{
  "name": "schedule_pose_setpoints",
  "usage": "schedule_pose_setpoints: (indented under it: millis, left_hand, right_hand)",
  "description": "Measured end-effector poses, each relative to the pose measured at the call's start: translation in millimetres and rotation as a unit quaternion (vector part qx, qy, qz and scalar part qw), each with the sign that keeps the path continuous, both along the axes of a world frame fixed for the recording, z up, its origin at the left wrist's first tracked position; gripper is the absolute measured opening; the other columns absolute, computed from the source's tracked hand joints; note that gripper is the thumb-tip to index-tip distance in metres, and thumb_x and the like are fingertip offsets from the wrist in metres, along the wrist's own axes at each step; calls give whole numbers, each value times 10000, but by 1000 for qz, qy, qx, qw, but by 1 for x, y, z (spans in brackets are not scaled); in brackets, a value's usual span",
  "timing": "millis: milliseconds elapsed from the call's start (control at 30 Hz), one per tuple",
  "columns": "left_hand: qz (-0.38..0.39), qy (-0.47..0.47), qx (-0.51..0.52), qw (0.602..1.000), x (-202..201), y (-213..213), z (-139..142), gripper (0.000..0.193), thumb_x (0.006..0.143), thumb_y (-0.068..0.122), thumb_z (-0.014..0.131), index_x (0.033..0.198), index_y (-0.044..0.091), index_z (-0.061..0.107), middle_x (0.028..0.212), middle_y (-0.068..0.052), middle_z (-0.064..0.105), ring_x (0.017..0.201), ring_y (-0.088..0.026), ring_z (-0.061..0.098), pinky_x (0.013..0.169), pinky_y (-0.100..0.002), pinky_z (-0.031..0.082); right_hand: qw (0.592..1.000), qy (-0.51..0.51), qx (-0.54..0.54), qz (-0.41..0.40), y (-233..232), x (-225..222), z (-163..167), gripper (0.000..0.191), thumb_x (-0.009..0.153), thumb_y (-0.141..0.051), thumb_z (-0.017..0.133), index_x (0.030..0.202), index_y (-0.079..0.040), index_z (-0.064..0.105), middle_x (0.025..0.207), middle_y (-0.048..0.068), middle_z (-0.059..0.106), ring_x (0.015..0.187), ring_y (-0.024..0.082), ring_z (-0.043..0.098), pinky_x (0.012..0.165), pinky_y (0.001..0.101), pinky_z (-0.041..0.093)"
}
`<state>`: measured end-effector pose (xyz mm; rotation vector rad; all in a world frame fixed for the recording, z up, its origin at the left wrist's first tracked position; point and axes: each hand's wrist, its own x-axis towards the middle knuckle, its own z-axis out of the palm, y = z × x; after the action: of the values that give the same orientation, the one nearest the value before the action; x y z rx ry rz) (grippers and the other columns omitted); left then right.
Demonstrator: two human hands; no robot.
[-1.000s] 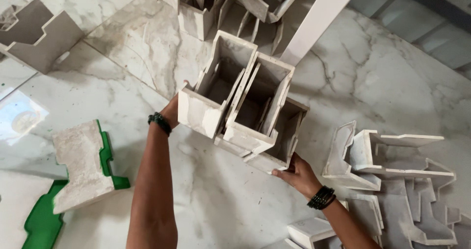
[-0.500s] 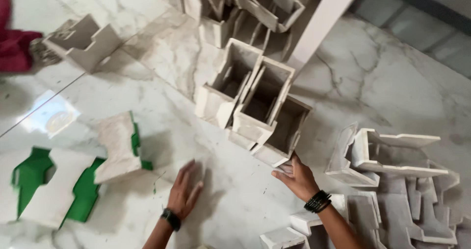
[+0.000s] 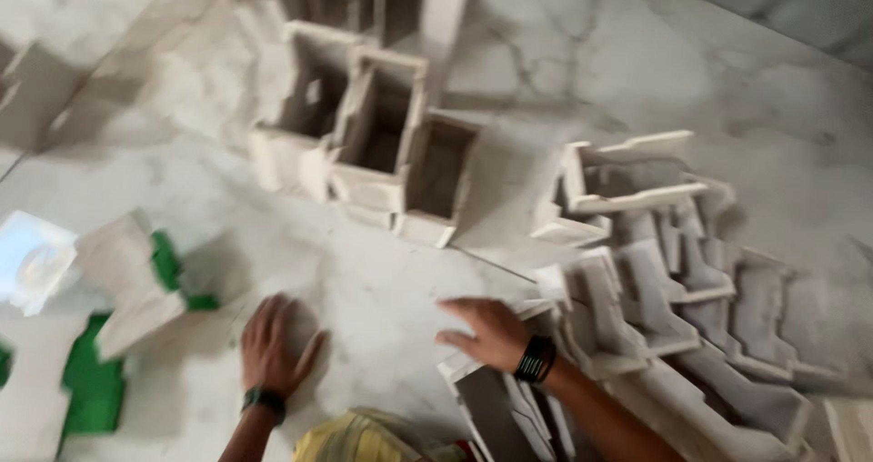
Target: The person sits on the floor among many white mold pieces, fits matching halves together to form open rectangular molds, and then rubs the edges and surfaces of the assembled pieces with a small abrasive stone, working on one piece at a time.
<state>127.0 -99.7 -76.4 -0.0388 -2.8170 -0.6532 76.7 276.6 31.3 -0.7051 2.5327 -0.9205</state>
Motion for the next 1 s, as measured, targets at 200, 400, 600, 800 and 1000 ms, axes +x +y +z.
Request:
schedule_pose_setpoints:
  millis: [200,400,600,800,1000]
  left_hand:
    - [-5,-24,-17,1000,9,0,8,715,814,517,652,1410,138,542,1541,-99,480,1473,-301,399,1197,-520,297]
    - [2,-34,-33,999,13,-2,-5,700,839,537,611,1437,184,526,1565,-77,469,1488,-282,385,1204,-524,286]
    - [10,-51,-73,996,8,-4,-3,688,840,535,618,1428,187,540,1553,-66,466,1474,-274,382,1194,-519,272]
    - [7,-27,-49,998,13,2,10,619,884,521,616,1406,191,573,1552,-76,475,1453,-290,408,1201,-510,291]
    - [24,-36,-50,998,19,7,18,652,882,574,645,1418,208,592,1579,-109,444,1461,-350,380,1201,-529,305]
  right_hand:
    - [998,14,-38,-46,11,26,32,446,944,-335,694,1287,-51,679,1261,152,709,1213,338,635,1013,440,504]
    - [993,59,-77,-72,24,48,44,379,955,-274,716,1265,-58,694,1235,135,729,1214,325,652,1019,433,507]
    - [989,43,-45,-132,43,66,66,374,929,-287,710,1250,-96,707,1240,129,719,1142,290,679,968,394,541]
    - [995,54,10,-86,34,99,65,401,954,-304,691,1291,-88,664,1264,126,703,1198,293,638,1021,405,502]
    - [990,89,80,-78,67,183,31,438,839,-346,762,1228,-151,715,1320,100,640,1401,367,438,1111,509,365]
